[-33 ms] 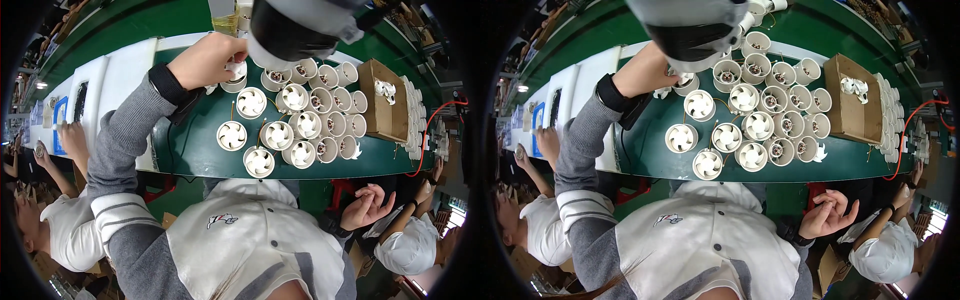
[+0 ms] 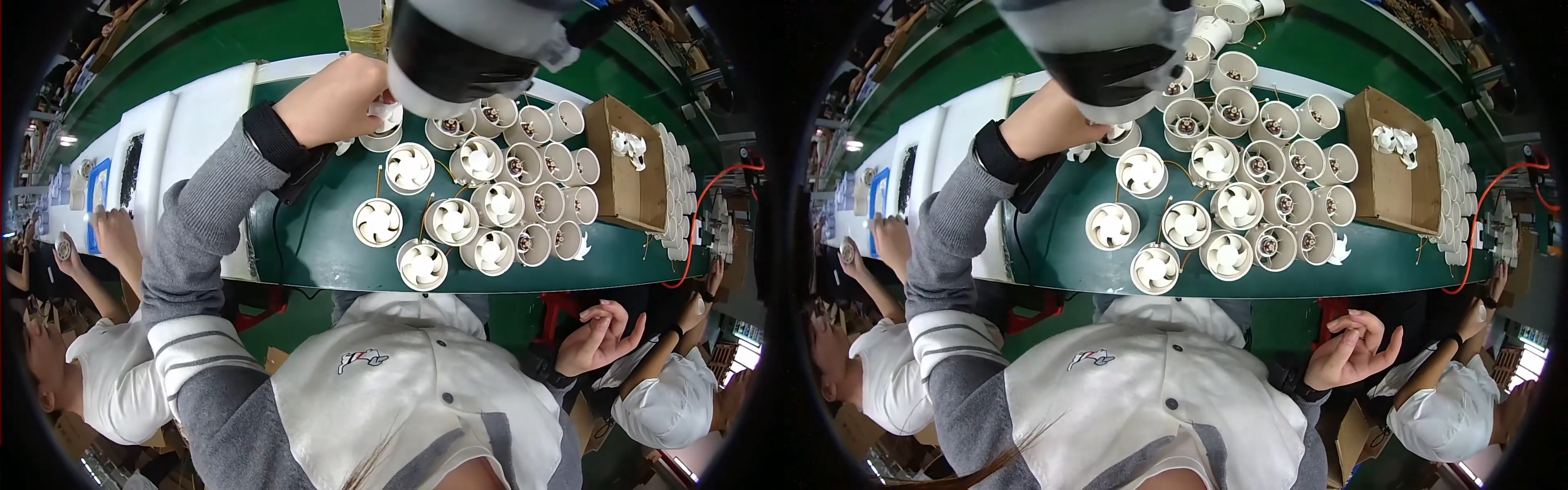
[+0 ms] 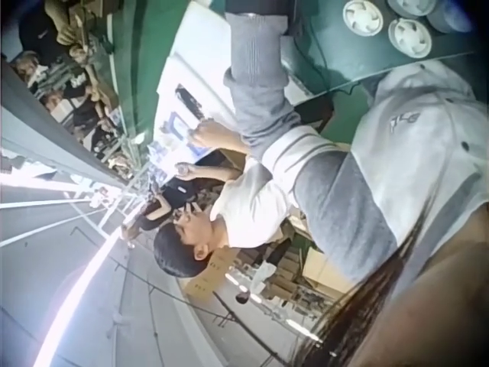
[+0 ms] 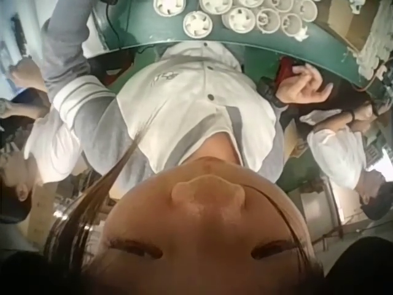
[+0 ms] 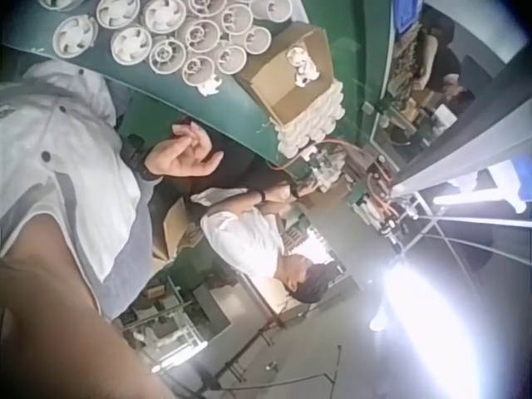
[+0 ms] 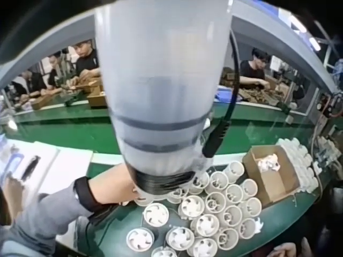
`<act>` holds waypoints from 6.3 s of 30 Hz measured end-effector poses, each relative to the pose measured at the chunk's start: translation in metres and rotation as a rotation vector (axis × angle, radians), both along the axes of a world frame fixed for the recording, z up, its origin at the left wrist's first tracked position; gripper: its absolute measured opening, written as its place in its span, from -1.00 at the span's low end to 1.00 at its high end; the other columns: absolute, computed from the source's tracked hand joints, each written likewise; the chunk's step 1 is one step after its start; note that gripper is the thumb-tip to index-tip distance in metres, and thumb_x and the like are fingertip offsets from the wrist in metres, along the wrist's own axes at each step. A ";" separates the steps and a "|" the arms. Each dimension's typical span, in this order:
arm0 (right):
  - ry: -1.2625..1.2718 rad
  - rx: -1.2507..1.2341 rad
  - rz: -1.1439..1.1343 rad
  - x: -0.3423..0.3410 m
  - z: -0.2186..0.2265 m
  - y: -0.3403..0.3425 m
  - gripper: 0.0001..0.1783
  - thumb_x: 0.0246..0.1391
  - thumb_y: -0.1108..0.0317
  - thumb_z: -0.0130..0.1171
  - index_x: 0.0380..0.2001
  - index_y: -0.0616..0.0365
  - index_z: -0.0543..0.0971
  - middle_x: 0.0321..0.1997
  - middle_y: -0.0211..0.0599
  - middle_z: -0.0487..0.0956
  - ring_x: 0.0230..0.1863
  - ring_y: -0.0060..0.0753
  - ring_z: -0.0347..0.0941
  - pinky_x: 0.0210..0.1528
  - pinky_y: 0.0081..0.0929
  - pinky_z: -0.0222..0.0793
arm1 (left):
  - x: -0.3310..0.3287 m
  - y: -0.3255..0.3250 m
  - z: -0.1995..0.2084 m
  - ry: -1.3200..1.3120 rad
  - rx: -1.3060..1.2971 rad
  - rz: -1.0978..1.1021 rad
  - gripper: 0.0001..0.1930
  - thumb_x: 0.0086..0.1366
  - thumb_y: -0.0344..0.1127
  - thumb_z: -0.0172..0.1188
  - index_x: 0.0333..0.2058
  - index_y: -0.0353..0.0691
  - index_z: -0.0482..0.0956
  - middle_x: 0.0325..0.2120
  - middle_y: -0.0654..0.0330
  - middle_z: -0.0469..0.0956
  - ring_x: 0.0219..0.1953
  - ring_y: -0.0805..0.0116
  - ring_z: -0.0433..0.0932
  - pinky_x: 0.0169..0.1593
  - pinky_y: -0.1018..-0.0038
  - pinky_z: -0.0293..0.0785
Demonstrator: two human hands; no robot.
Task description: The person picks up fan blades from a box and inserts them into cylindrical housings on the table. They then retrieve another box of fan blades from a shelf and continue the assembly process by hand.
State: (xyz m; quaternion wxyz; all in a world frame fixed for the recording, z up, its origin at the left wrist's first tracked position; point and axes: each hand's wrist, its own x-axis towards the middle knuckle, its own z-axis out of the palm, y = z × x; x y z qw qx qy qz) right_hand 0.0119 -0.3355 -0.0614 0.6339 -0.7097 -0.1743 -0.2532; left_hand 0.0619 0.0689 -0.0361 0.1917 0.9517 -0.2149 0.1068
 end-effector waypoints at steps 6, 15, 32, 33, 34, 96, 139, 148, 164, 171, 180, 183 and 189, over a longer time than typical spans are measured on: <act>0.016 0.018 -0.024 0.000 -0.001 0.001 -0.43 0.09 0.51 -0.10 0.15 0.19 -0.01 -0.31 -0.03 0.42 -0.55 -0.50 0.29 -0.48 -0.62 0.28 | 0.000 -0.012 0.011 -0.250 -0.089 -0.206 -0.67 -0.11 -0.52 0.14 -0.26 -0.24 0.46 -0.45 0.07 0.50 -0.38 0.22 0.49 -0.30 0.45 0.44; 0.018 0.019 -0.026 0.003 -0.001 0.002 -0.45 0.09 0.50 -0.11 0.14 0.19 0.00 -0.34 -0.04 0.43 -0.59 -0.53 0.27 -0.49 -0.64 0.27 | -0.003 -0.012 0.003 0.255 0.022 0.096 -0.75 -0.18 -0.52 0.18 -0.40 -0.27 0.52 -0.61 0.04 0.47 -0.39 0.11 0.47 -0.35 0.39 0.42; 0.172 -0.848 0.006 0.074 -0.014 -0.021 -0.82 -0.13 0.54 0.13 -0.35 0.25 0.53 -0.39 -0.21 0.44 -0.44 -0.32 0.38 -0.42 -0.54 0.29 | -0.085 0.015 -0.009 0.017 0.039 0.309 -0.85 -0.08 -0.52 0.19 -0.44 -0.34 0.48 -0.41 0.06 0.40 -0.38 0.09 0.44 -0.31 0.37 0.41; 0.215 -0.874 0.044 0.076 -0.018 -0.020 -0.81 -0.14 0.54 0.13 -0.34 0.24 0.53 -0.40 -0.20 0.43 -0.43 -0.28 0.38 -0.41 -0.51 0.30 | -0.089 0.017 -0.016 0.081 0.037 0.321 -0.84 -0.07 -0.52 0.19 -0.43 -0.34 0.48 -0.41 0.06 0.40 -0.37 0.09 0.44 -0.31 0.37 0.41; 0.212 -0.871 0.051 0.077 -0.017 -0.021 -0.81 -0.14 0.54 0.13 -0.34 0.24 0.53 -0.40 -0.20 0.43 -0.43 -0.28 0.38 -0.41 -0.51 0.30 | -0.092 0.017 -0.019 0.147 0.035 0.332 -0.82 -0.07 -0.51 0.19 -0.41 -0.33 0.48 -0.40 0.06 0.40 -0.37 0.08 0.44 -0.30 0.37 0.41; 0.277 -0.965 0.722 0.162 0.083 0.127 -0.70 -0.15 0.48 0.12 -0.24 0.24 0.45 -0.39 -0.45 0.44 -0.44 -0.68 0.29 -0.43 -0.70 0.18 | 0.021 0.044 0.028 0.234 -0.334 0.189 -0.74 0.01 -0.58 0.13 -0.26 -0.24 0.51 -0.28 0.24 0.49 -0.24 0.44 0.48 -0.30 0.60 0.46; -0.049 -1.377 0.827 0.157 0.020 0.203 -0.72 -0.03 0.30 0.10 -0.27 0.23 0.40 -0.25 -0.14 0.39 -0.35 -0.12 0.45 -0.33 -0.31 0.35 | 0.026 -0.010 0.010 0.197 0.094 -0.085 -0.97 -0.16 -0.52 0.10 -0.65 -0.35 0.50 -0.53 0.04 0.39 -0.47 0.12 0.47 -0.36 0.36 0.41; -0.314 -1.317 0.746 0.135 0.053 0.165 -0.62 -0.11 0.52 0.06 -0.12 0.28 0.38 -0.14 -0.13 0.36 -0.11 -0.13 0.34 -0.15 -0.38 0.30 | 0.010 0.001 0.021 0.185 0.001 -0.076 -0.95 -0.07 -0.51 0.11 -0.57 -0.37 0.49 -0.55 0.07 0.40 -0.47 0.14 0.46 -0.38 0.36 0.40; 0.502 -1.514 0.294 0.303 0.065 -0.085 -0.60 -0.12 0.39 0.19 -0.13 0.22 0.44 -0.32 -0.22 0.49 -0.35 -0.43 0.41 -0.27 -0.53 0.32 | 0.013 -0.016 0.059 -0.328 -0.692 0.110 -0.77 0.17 -0.38 0.12 -0.23 -0.38 0.43 -0.35 0.19 0.50 -0.36 0.48 0.47 -0.32 0.65 0.36; 0.175 -1.436 0.226 0.344 0.013 -0.059 -0.41 -0.31 0.37 0.35 -0.10 0.15 0.42 -0.29 -0.20 0.44 -0.16 -0.21 0.35 -0.13 -0.40 0.26 | -0.011 -0.057 0.082 -0.490 -0.631 0.178 -0.53 0.08 -0.31 0.22 -0.06 -0.35 0.31 -0.23 0.13 0.47 -0.25 0.42 0.47 -0.18 0.56 0.37; 0.465 -1.498 0.398 0.321 0.028 -0.066 -0.57 -0.29 0.44 0.33 -0.25 0.19 0.44 -0.27 -0.30 0.43 -0.34 -0.49 0.39 -0.31 -0.55 0.31 | -0.025 -0.056 0.086 -0.325 -0.565 0.321 -0.64 0.12 -0.37 0.18 -0.11 -0.33 0.35 -0.24 0.15 0.48 -0.20 0.42 0.45 -0.12 0.58 0.31; 0.679 -1.026 0.593 0.311 0.027 -0.072 -0.62 -0.27 0.47 0.30 -0.28 0.23 0.45 -0.33 -0.35 0.49 -0.44 -0.58 0.42 -0.39 -0.64 0.31 | -0.023 -0.030 0.074 -0.350 -0.605 0.350 -0.62 0.12 -0.39 0.18 -0.09 -0.33 0.34 -0.22 0.14 0.47 -0.16 0.40 0.44 -0.07 0.56 0.30; 0.641 -0.832 0.532 0.310 0.019 -0.079 -0.74 -0.22 0.52 0.25 -0.36 0.25 0.49 -0.39 -0.37 0.52 -0.38 -0.64 0.41 -0.37 -0.68 0.33 | -0.037 -0.032 0.097 -0.421 -0.843 0.112 -0.58 0.11 -0.43 0.16 -0.05 -0.32 0.30 -0.17 0.12 0.43 -0.12 0.37 0.42 -0.01 0.52 0.28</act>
